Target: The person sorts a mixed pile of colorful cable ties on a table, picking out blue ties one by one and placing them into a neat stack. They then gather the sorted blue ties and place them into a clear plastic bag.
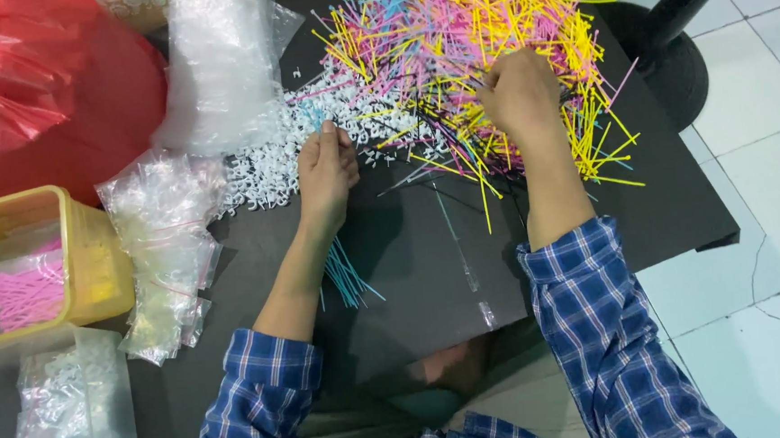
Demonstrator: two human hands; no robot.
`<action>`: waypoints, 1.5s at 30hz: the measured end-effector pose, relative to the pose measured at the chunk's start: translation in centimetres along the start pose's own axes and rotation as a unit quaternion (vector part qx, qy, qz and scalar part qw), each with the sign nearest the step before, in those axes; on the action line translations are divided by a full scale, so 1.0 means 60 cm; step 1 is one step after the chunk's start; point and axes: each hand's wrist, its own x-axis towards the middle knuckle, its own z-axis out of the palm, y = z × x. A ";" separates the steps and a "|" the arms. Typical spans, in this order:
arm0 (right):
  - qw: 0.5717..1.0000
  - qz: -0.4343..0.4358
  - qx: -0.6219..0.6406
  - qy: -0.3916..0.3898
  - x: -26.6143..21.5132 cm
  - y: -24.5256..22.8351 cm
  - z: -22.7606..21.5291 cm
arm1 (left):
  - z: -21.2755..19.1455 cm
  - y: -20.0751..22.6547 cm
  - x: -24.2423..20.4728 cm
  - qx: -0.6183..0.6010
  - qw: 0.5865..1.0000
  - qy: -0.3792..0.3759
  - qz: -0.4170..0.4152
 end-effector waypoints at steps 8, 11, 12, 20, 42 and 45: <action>0.988 -0.083 0.029 0.124 -0.007 -0.021 -0.038 | -0.006 -0.009 0.008 -0.019 1.000 -0.009 0.010; 0.978 -0.111 0.059 0.164 -0.008 -0.024 -0.058 | -0.007 -0.007 0.007 -0.018 1.000 -0.014 0.015; 0.975 -0.121 0.069 0.176 -0.007 -0.022 -0.063 | -0.006 -0.007 0.007 -0.013 1.000 -0.017 0.014; 0.952 -0.138 0.191 0.194 -0.018 -0.065 -0.082 | 0.000 -0.003 0.002 0.040 0.999 0.008 0.009; 0.948 -0.164 0.273 -0.022 -0.086 -0.211 -0.015 | 0.012 -0.003 0.037 0.094 0.991 0.085 0.045; 0.952 -0.154 0.261 -0.034 -0.084 -0.205 -0.007 | 0.015 0.005 0.035 0.108 0.987 0.105 0.053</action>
